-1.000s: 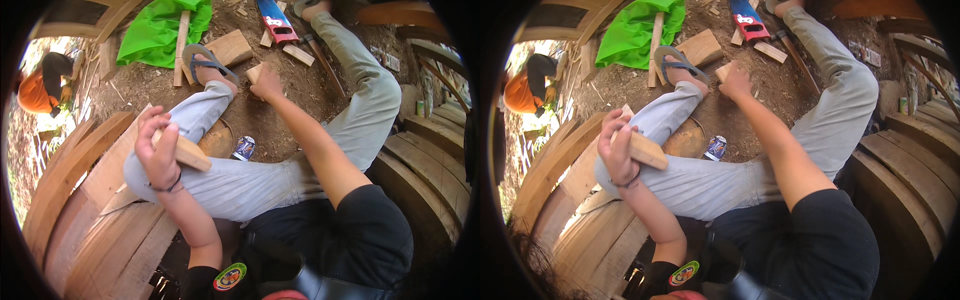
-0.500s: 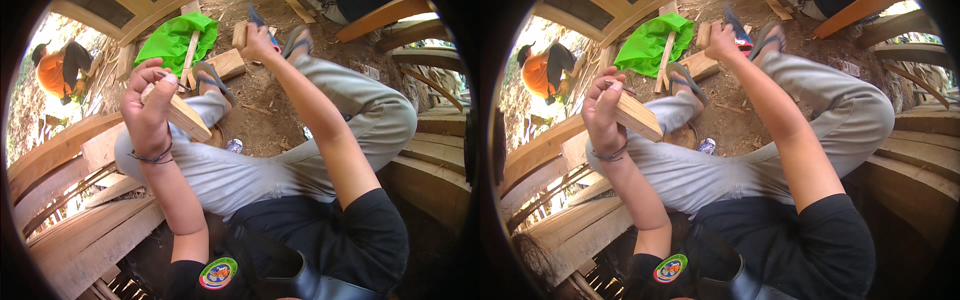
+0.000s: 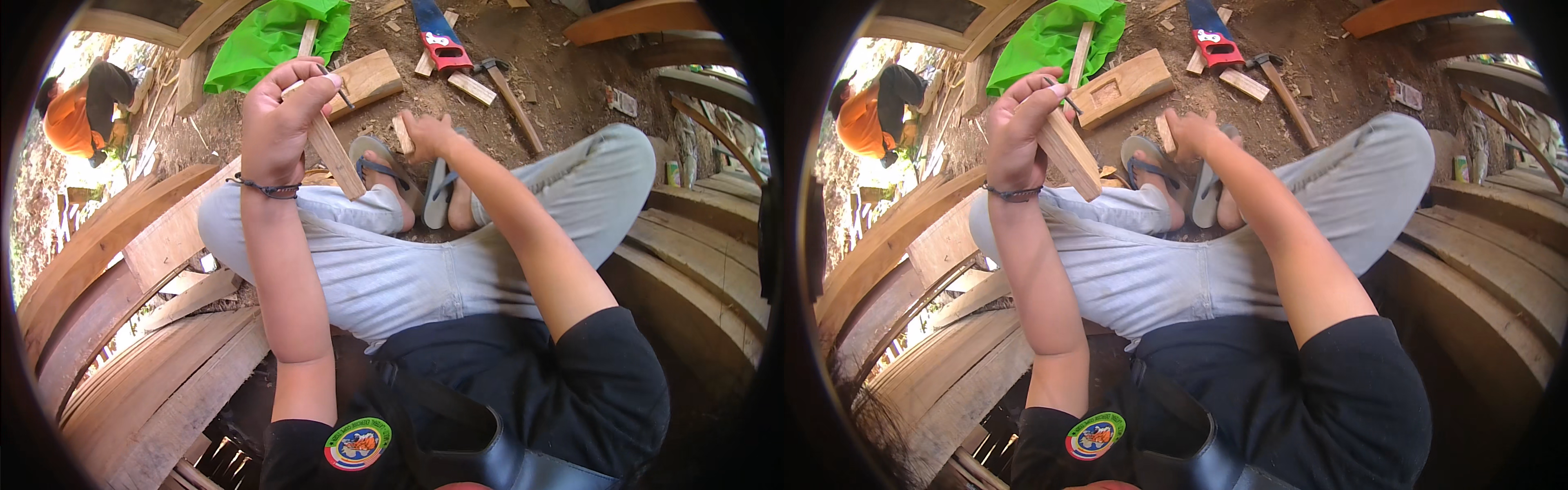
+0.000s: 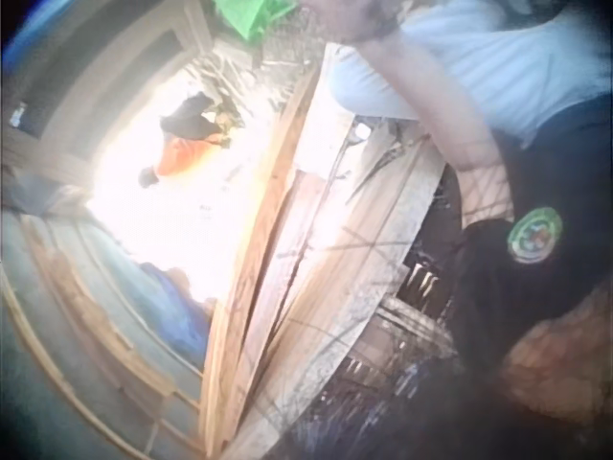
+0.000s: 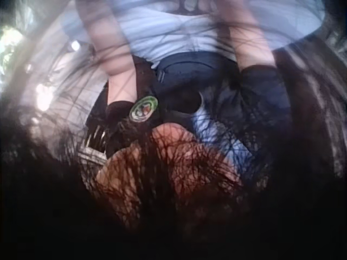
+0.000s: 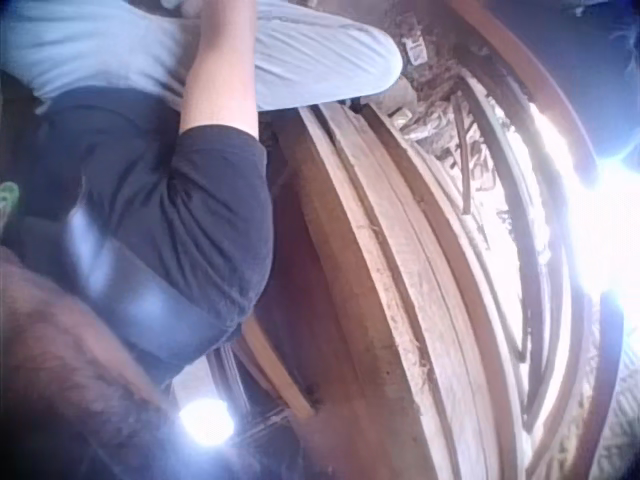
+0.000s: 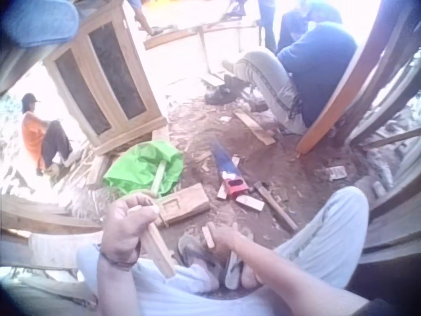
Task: The person joins small wooden pieces together by hand using nails and a hammer while sitting on the ground.
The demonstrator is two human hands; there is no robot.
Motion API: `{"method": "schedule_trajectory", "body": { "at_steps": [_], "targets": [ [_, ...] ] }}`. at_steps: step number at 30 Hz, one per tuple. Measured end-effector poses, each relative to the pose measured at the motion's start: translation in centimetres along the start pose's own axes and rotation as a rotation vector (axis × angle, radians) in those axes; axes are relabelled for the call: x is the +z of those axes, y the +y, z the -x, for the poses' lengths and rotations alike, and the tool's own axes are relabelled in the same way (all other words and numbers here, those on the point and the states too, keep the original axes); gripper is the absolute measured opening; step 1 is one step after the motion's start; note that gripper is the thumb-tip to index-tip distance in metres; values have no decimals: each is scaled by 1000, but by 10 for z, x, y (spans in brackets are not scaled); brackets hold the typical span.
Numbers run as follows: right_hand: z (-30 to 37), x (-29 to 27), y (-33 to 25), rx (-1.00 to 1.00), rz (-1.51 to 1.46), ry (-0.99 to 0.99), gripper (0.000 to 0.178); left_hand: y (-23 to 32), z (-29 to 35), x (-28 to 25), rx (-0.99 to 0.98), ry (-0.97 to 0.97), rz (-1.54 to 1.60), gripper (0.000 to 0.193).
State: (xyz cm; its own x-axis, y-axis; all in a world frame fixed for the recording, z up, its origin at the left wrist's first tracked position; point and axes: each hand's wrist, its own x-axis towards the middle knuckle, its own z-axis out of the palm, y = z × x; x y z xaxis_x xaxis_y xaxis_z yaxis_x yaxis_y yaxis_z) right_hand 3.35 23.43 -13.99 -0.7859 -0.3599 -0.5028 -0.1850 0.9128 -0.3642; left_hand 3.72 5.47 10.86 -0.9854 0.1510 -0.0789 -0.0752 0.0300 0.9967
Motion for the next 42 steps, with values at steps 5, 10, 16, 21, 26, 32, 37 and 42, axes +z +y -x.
{"method": "schedule_trajectory", "body": {
  "at_steps": [5, 10, 16, 21, 26, 32, 37, 42],
  "targets": [
    [15, 38, 5, -123, 93, 36, 97, -45, -17, -8, -204, -61, -116, 23],
    [8, 43, 5, -46, 165, 145, 91, -78, -21, 4, -323, -120, -57, 23],
    [8, 39, 19, -13, -69, 118, 78, -88, -37, 7, -340, -166, -56, 22],
    [4, 9, 11, -146, -517, 252, 85, -110, -44, 1, -431, -198, 34, 20],
    [23, 27, -34, -47, -123, 276, 83, -114, -53, 4, -452, -195, 150, 27],
    [10, 29, -4, -345, -112, 346, 62, -125, -44, -14, -470, -254, 123, 28],
    [8, 28, 17, -331, -219, 359, 59, -129, -39, 0, -270, -288, -93, 15],
    [2, 30, 29, -351, -311, 342, 51, -131, -45, 9, -99, -357, -330, 13]
  ]
}}
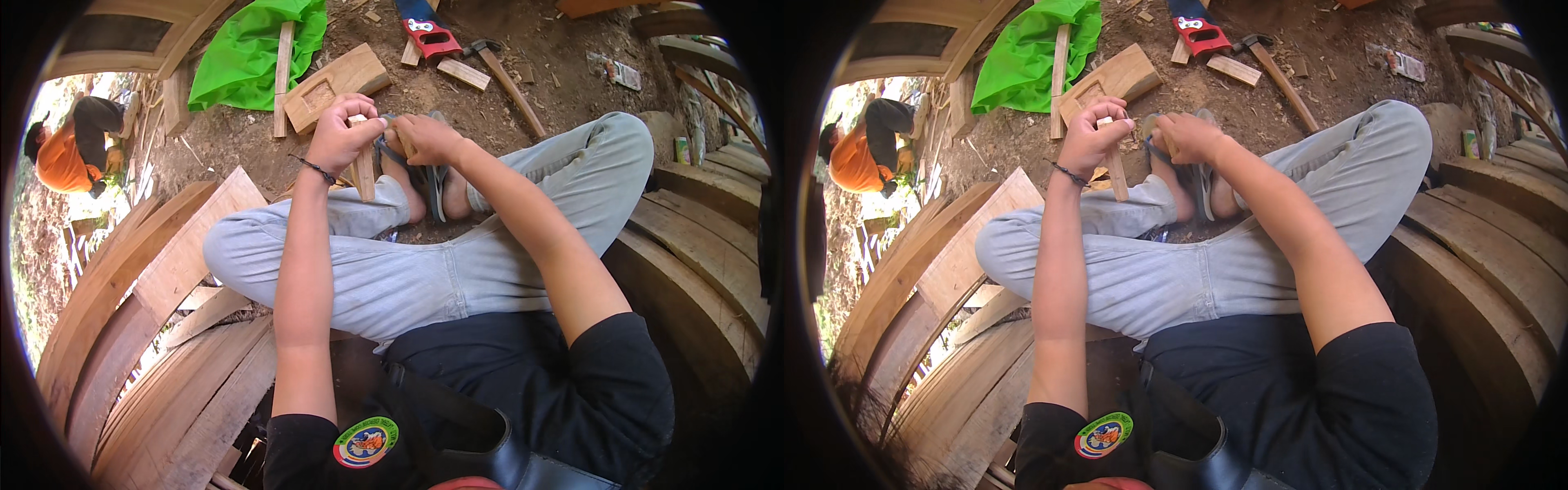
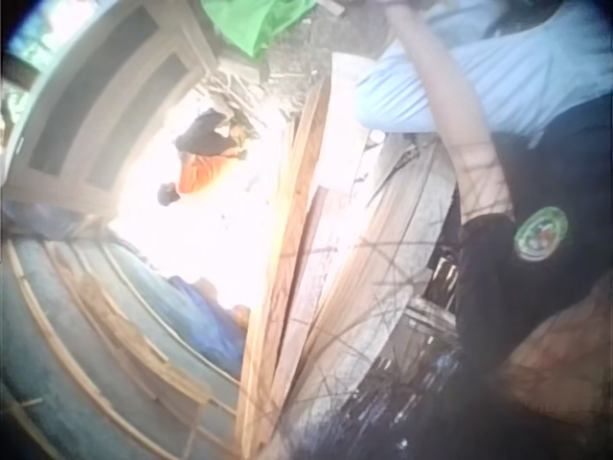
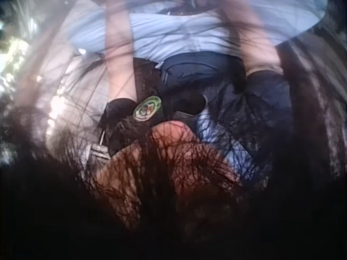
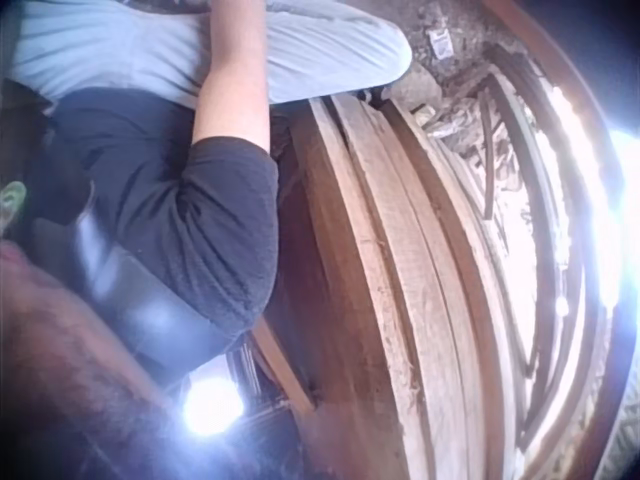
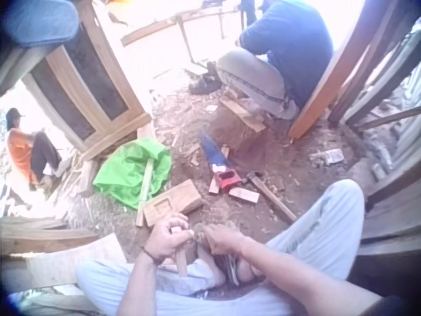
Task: The person joins small wooden pieces together by hand using nails and a hammer while sitting on the ground.
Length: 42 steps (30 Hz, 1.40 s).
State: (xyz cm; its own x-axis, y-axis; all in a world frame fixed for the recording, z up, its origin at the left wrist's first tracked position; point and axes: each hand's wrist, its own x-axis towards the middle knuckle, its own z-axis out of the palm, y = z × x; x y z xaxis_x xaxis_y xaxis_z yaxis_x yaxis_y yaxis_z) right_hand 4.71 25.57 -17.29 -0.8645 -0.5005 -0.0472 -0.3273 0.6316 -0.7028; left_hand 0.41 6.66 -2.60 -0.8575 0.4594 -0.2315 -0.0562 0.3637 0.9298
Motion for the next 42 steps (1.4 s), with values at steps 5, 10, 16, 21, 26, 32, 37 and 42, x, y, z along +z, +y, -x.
{"method": "schedule_trajectory", "body": {
  "at_steps": [5, 10, 16, 21, 26, 32, 37, 42],
  "targets": [
    [3, -12, -7, 9, -144, 4, 55, -6, -2, 1, -48, -20, 1, 15],
    [-2, -4, -1, 93, -171, 16, 74, -11, -9, 8, 48, -27, -164, 18],
    [-14, -50, -8, 336, -982, -121, 60, -22, -12, 7, 26, -62, -270, 17],
    [-7, -65, -33, 327, -1291, -362, 38, -39, -14, 9, 41, 0, -263, 21],
    [-11, -50, -34, 234, -1195, -218, 21, -60, -20, 15, 26, 64, -141, 29],
    [-21, -21, -18, 602, -1020, 194, 19, -82, -29, 15, -188, 309, 110, 66],
    [-19, -20, -18, 809, -162, 105, 68, -127, -25, -11, -530, 404, -353, 73],
    [-19, -14, -40, 723, -1, -113, 72, -148, -9, 4, -728, 239, -482, 88]
  ]
}}
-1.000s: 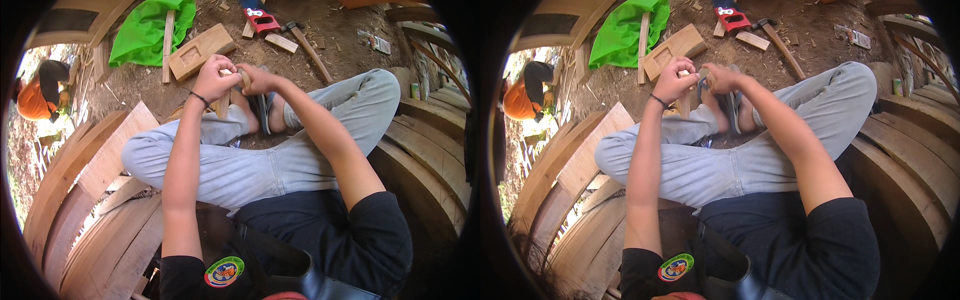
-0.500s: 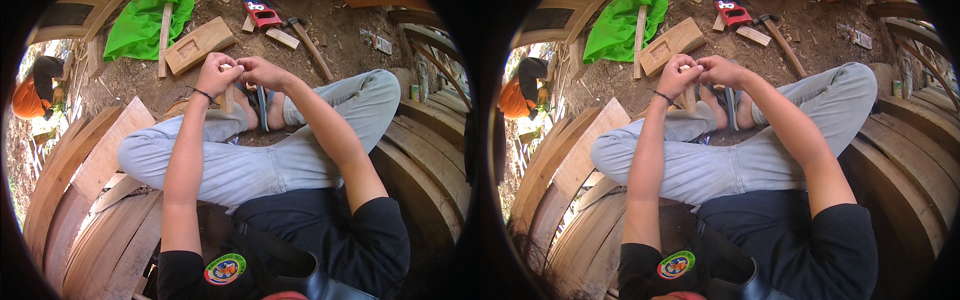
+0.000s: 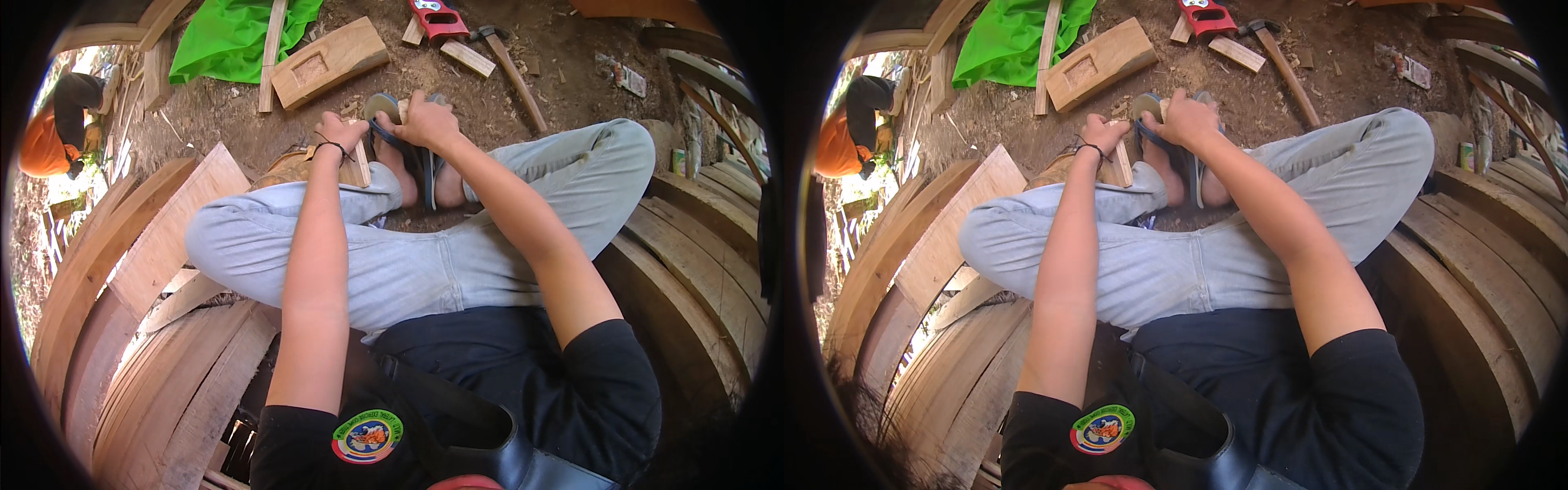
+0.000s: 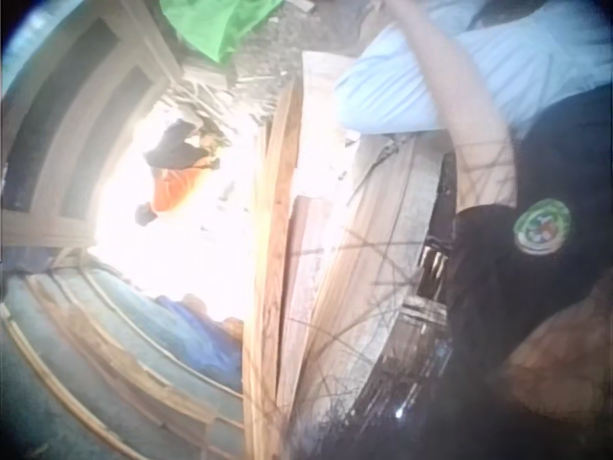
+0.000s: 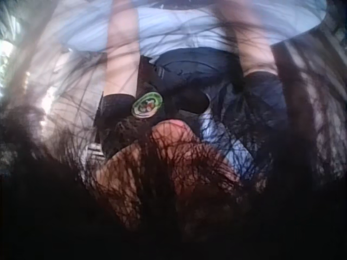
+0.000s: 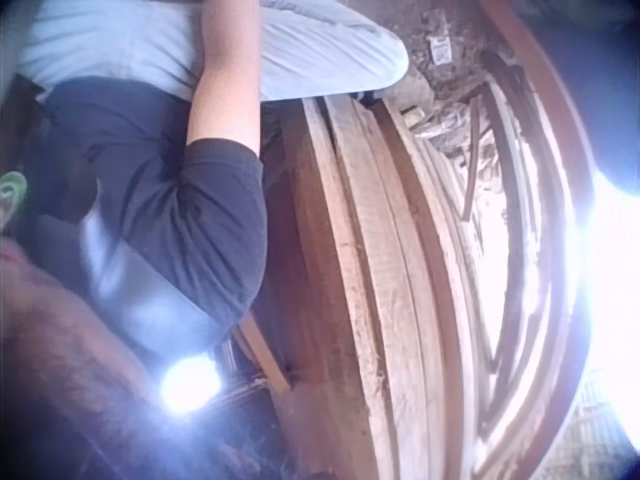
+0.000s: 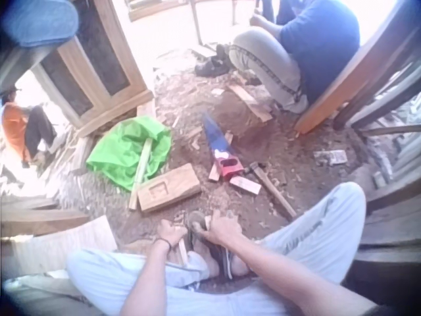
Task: The person joins small wooden pieces together by hand using nails and a hammer while sitting on the ground.
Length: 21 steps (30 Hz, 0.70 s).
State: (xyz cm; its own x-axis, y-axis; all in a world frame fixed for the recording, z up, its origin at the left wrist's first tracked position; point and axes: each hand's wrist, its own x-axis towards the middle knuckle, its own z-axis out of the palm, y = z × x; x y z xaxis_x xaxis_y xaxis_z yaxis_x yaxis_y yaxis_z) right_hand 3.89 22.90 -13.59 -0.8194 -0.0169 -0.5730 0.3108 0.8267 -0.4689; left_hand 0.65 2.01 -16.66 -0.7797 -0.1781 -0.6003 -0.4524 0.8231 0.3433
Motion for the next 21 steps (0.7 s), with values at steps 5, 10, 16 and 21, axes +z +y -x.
{"method": "schedule_trajectory", "body": {
  "at_steps": [5, 10, 16, 21],
  "targets": [
    [-2, 11, 17, -108, 40, -10, 56, 12, 20, 9, 32, -4, -5, 104],
    [2, 13, 21, -175, 6, -2, 45, 15, 23, 8, -38, -274, 19, 118],
    [-22, 16, 43, -327, -28, 28, 50, 14, 40, -1, -126, -341, -26, 123],
    [-23, 9, 40, -265, -33, -25, 64, 12, 28, -7, 176, -503, -144, 104]
  ]
}}
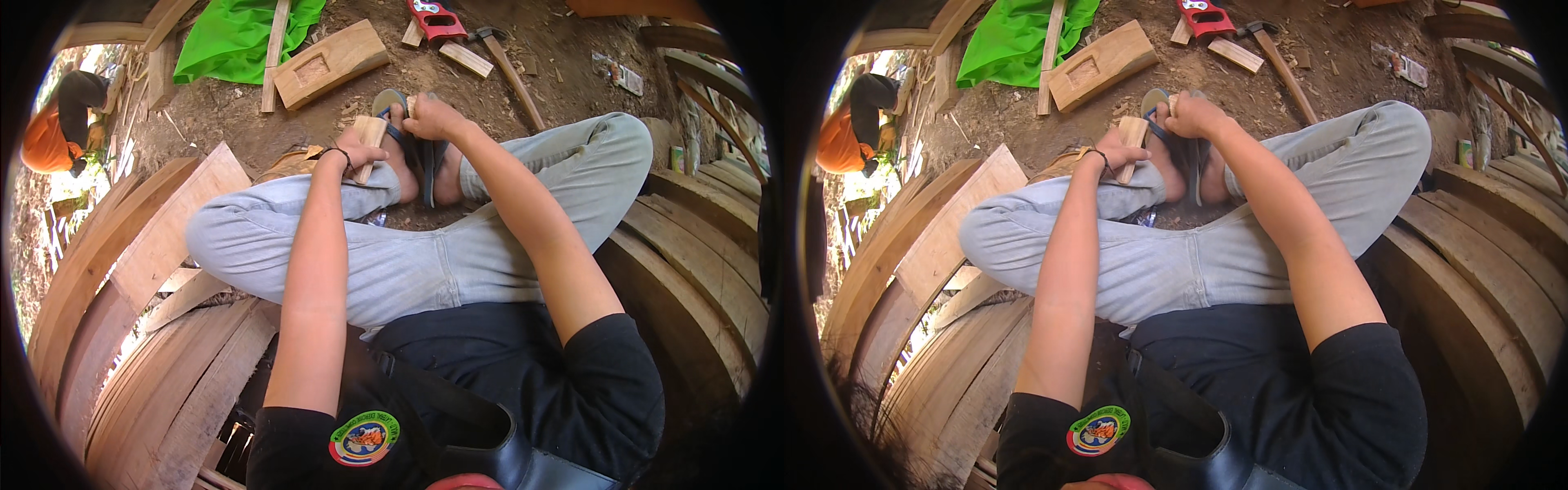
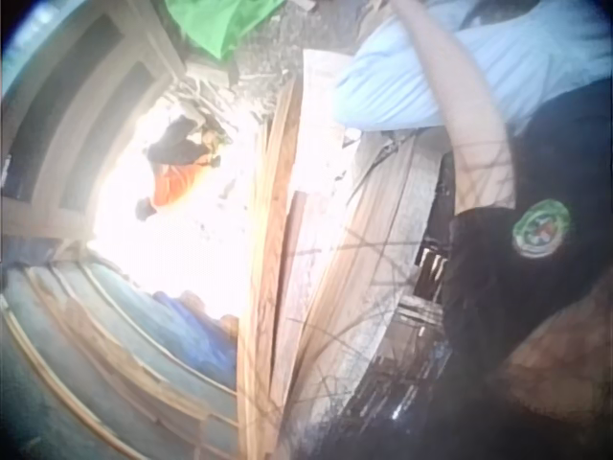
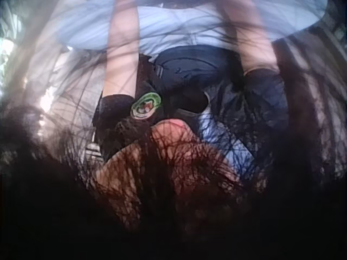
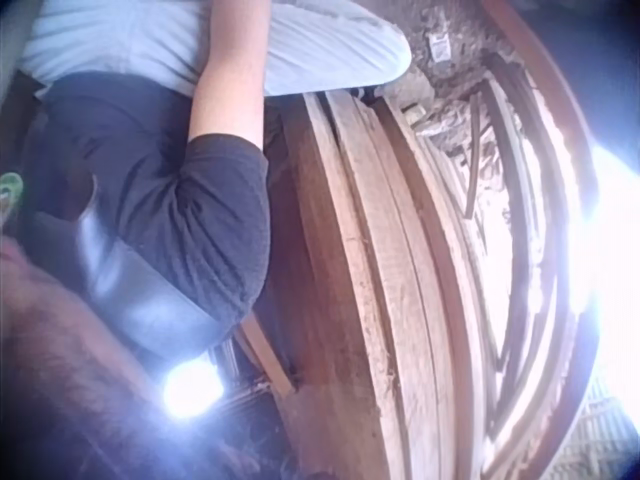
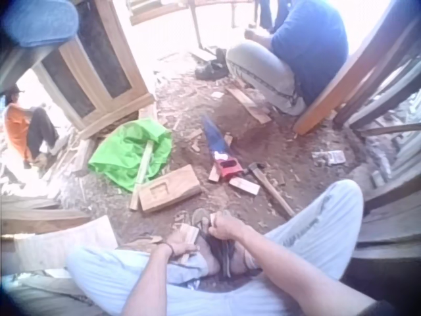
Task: The person joins small wooden pieces together by hand using nails and a hammer while sitting on the ground.
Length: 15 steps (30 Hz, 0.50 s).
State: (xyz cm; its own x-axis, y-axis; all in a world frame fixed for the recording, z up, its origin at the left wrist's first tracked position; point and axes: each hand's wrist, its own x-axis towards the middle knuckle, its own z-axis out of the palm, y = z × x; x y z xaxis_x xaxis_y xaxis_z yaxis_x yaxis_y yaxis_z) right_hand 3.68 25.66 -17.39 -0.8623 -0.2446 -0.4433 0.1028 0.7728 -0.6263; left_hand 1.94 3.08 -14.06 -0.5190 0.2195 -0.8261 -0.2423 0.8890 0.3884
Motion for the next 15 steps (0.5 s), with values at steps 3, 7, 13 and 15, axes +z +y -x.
{"method": "schedule_trajectory", "body": {
  "at_steps": [3, 7, 13, 15],
  "targets": [
    [7, -2, -1, -63, -52, 6, 69, 7, -7, -4, 270, 321, -290, 95],
    [11, -9, 24, -46, -238, 16, 76, 31, -5, -19, 484, 539, -671, 92],
    [0, -23, 68, 337, -803, 176, 37, 44, -17, -9, 544, 377, -658, 96],
    [1, -35, 65, 413, -853, 134, 23, 35, -20, -3, 520, 365, -647, 98]
  ]
}}
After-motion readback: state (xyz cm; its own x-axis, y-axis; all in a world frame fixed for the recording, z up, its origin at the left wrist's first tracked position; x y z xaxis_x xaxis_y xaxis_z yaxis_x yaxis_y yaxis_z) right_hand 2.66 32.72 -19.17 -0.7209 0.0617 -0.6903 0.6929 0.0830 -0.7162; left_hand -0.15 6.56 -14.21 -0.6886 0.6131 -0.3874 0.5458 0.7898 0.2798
